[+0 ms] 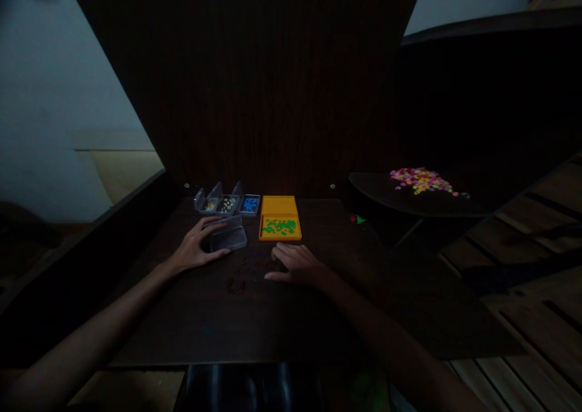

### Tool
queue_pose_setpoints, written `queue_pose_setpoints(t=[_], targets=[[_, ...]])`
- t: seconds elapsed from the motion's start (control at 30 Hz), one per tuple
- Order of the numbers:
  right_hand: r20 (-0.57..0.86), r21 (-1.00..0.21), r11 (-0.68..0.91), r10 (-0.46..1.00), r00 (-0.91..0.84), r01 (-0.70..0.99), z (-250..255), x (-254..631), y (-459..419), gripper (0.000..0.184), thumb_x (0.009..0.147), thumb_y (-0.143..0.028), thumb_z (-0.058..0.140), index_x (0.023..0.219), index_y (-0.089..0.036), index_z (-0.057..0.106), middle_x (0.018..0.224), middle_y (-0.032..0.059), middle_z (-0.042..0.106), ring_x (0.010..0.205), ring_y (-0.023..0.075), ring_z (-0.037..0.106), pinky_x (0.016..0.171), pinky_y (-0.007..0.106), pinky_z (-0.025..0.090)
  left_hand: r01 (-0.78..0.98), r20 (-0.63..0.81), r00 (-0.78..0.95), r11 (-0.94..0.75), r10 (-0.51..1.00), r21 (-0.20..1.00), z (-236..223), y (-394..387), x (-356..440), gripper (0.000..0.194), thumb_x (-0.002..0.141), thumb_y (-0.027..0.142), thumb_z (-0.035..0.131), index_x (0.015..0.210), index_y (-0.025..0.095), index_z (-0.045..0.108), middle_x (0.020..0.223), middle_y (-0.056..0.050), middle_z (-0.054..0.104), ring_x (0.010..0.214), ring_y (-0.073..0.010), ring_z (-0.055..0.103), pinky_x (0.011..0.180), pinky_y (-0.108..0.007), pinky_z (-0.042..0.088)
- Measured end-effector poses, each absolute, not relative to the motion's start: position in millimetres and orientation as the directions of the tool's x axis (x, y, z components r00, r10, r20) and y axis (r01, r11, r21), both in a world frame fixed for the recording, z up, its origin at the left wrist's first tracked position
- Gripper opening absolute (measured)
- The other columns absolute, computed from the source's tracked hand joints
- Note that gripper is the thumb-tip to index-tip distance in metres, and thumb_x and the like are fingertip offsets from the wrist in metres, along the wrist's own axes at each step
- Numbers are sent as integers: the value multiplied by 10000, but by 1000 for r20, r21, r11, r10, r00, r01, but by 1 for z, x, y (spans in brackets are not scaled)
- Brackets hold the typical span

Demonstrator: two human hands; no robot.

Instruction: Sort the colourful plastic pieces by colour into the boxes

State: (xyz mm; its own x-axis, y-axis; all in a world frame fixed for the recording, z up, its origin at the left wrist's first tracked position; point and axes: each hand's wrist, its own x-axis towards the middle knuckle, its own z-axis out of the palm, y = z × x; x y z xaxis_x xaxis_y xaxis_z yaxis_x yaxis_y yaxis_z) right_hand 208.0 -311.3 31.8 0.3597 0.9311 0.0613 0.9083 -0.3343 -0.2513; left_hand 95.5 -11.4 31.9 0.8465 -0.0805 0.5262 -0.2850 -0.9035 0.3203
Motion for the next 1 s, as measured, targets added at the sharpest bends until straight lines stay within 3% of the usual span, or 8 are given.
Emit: queue_pose_setpoints(t=[0.1, 0.27, 0.4, 0.5, 0.63, 0.87, 1.0], targets=[[87, -276, -338, 924, 373, 900, 29, 208, -312, 449, 869, -634, 499, 960, -199, 563, 959, 53, 626, 873, 195, 599, 710, 282, 414, -239, 462, 886, -902, -51, 359, 32, -12, 94, 623, 753, 491, 696, 1283, 217, 519, 1242, -105, 588, 1147, -278, 577, 983, -483, 500], [63, -335, -367, 910, 409, 868, 31, 208, -311, 444, 860, -622, 524, 1006, -206, 571, 967, 43, 636, 876, 194, 598, 732, 285, 414, -210, 430, 903, -874, -2, 438, 32, -13, 94, 689, 736, 463, 718, 1320, 201, 465, 1240, -111, 591, 1021, -249, 643, 905, -429, 546], [-11, -459, -382, 905, 424, 802, 39, 215, -317, 616, 746, -641, 652, 1184, -219, 557, 912, 18, 612, 803, 179, 589, 735, 293, 439, -225, 540, 835, -830, 105, 510, 34, -18, 95, 757, 700, 451, 758, 1333, 196, 431, 1278, -129, 558, 1043, -263, 638, 867, -434, 568], [2, -539, -312, 928, 372, 782, 43, 224, -324, 775, 652, -606, 753, 1290, -228, 527, 1028, 42, 599, 918, 198, 583, 819, 316, 459, -297, 623, 764, -766, 168, 570, 39, -27, 97, 837, 670, 446, 787, 1363, 206, 382, 1335, -147, 508, 1115, -277, 601, 865, -446, 577], [35, -556, -275, 935, 352, 784, 38, 233, -328, 840, 634, -576, 781, 1351, -230, 512, 1164, 83, 560, 1040, 229, 547, 913, 365, 456, -361, 643, 745, -703, 178, 613, 49, -44, 107, 904, 641, 406, 815, 1386, 222, 337, 1354, -148, 483, 1104, -261, 601, 903, -453, 565], [33, -501, -316, 923, 383, 806, 32, 226, -322, 616, 773, -548, 682, 1266, -184, 620, 1110, 93, 564, 988, 215, 572, 892, 355, 481, -393, 663, 722, -671, 200, 629, 43, -58, 128, 837, 674, 362, 783, 1378, 218, 352, 1374, -144, 471, 1195, -282, 558, 1004, -480, 497], [55, -474, -327, 916, 398, 818, 33, 221, -321, 510, 814, -535, 644, 1226, -234, 651, 1089, 73, 577, 974, 203, 588, 874, 335, 489, -344, 594, 783, -666, 186, 662, 32, -56, 120, 912, 669, 339, 783, 1422, 205, 287, 1310, -145, 534, 1159, -284, 586, 1010, -493, 490]])
